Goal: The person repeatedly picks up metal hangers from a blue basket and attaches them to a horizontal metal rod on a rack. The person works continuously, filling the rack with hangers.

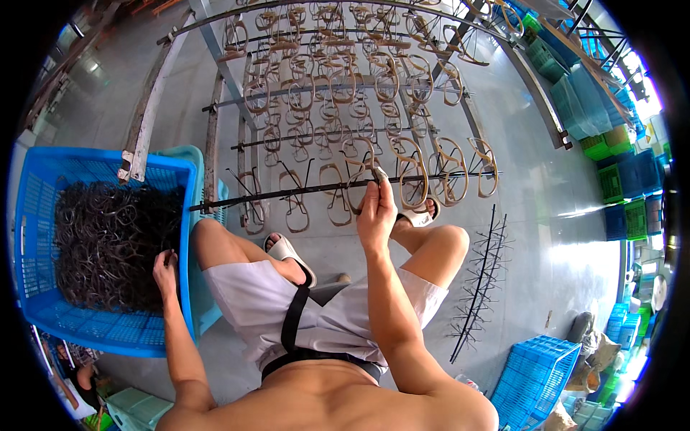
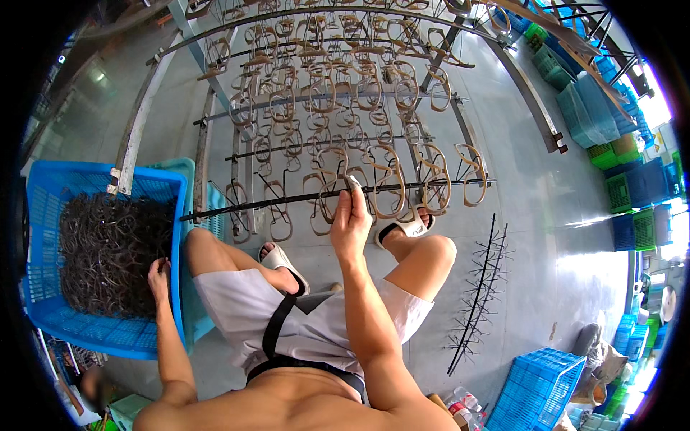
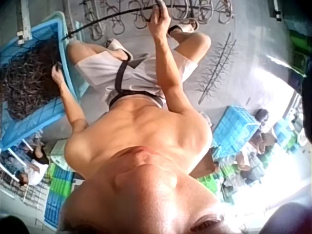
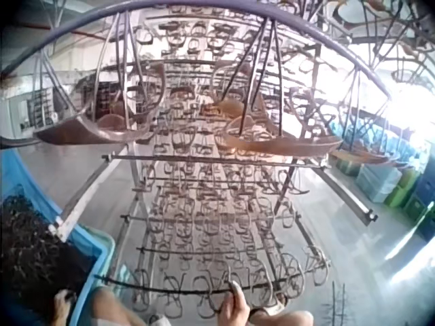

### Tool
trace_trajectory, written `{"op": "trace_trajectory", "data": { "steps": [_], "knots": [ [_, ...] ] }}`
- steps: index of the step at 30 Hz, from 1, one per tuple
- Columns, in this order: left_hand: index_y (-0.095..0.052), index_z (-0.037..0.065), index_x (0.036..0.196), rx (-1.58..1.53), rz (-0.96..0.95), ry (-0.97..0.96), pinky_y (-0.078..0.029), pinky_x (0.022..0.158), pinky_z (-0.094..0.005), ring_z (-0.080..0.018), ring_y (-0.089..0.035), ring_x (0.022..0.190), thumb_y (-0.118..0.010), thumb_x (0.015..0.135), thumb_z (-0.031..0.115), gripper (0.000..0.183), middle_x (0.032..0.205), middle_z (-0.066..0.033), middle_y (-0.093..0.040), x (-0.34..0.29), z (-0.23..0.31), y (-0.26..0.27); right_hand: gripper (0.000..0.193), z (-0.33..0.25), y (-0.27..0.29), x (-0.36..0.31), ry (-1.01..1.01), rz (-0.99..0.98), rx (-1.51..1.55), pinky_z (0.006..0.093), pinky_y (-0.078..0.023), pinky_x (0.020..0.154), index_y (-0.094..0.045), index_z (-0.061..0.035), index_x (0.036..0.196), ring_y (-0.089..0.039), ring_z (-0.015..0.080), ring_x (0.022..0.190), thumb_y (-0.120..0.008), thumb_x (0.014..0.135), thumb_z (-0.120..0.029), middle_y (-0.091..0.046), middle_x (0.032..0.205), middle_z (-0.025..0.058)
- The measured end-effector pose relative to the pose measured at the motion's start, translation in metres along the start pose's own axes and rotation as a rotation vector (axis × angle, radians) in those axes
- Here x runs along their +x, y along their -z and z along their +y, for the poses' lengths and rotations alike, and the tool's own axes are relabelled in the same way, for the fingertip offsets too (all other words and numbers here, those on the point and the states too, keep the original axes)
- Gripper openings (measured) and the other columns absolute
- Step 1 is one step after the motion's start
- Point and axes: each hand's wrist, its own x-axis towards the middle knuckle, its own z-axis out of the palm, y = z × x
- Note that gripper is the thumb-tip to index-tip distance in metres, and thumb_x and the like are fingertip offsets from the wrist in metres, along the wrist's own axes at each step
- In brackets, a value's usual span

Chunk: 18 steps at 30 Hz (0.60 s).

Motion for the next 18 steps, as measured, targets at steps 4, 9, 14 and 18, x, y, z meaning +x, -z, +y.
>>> {"op": "trace_trajectory", "data": {
  "steps": [4,9,14,18],
  "knots": [
    [-0.064,0.002,0.095,0.007,0.004,-0.017,-0.046,0.075,-0.0356,-0.0276,-0.058,0.085,-0.062,0.085,0.019,0.019,0.094,-0.0135,-0.054,0.0,-0.004,-0.004,0.024,0.002,0.008,0.001,-0.113,-0.066,0.102,0.0201,-0.03,0.042,-0.053,-0.0006,0.114,-0.035,0.0028,0.048,-0.049,0.094,-0.013,-0.041,0.056,-0.0045],
    [-0.064,0.002,0.094,0.039,0.07,-0.15,-0.044,0.08,-0.0368,-0.0286,-0.054,0.093,-0.062,0.086,0.023,0.023,0.1,-0.0159,-0.052,0.005,-0.03,-0.012,0.027,0.003,0.0,-0.002,-0.092,-0.039,0.125,0.0193,-0.03,0.04,-0.051,-0.0016,0.118,-0.035,0.0024,0.046,-0.048,0.095,-0.014,-0.041,0.054,-0.0044],
    [-0.058,0.0,0.099,0.282,0.219,-0.084,-0.044,0.081,-0.0371,-0.0291,-0.054,0.091,-0.058,0.087,0.017,0.021,0.095,-0.0171,-0.056,0.007,0.002,0.0,0.03,0.002,0.0,-0.002,-0.083,-0.06,0.075,0.0186,-0.031,0.037,-0.049,-0.0041,0.122,-0.035,0.0021,0.043,-0.048,0.095,-0.017,-0.042,0.054,-0.0043],
    [-0.057,-0.001,0.099,-0.39,0.134,-0.301,-0.048,0.073,-0.0295,-0.019,-0.06,0.081,-0.054,0.089,0.016,0.02,0.091,-0.0105,-0.061,-0.048,0.179,-0.002,0.031,0.004,0.007,-0.003,-0.081,-0.052,0.097,0.0185,-0.031,0.038,-0.049,-0.0039,0.123,-0.035,0.0022,0.044,-0.049,0.095,-0.017,-0.042,0.056,-0.004]
  ]
}}
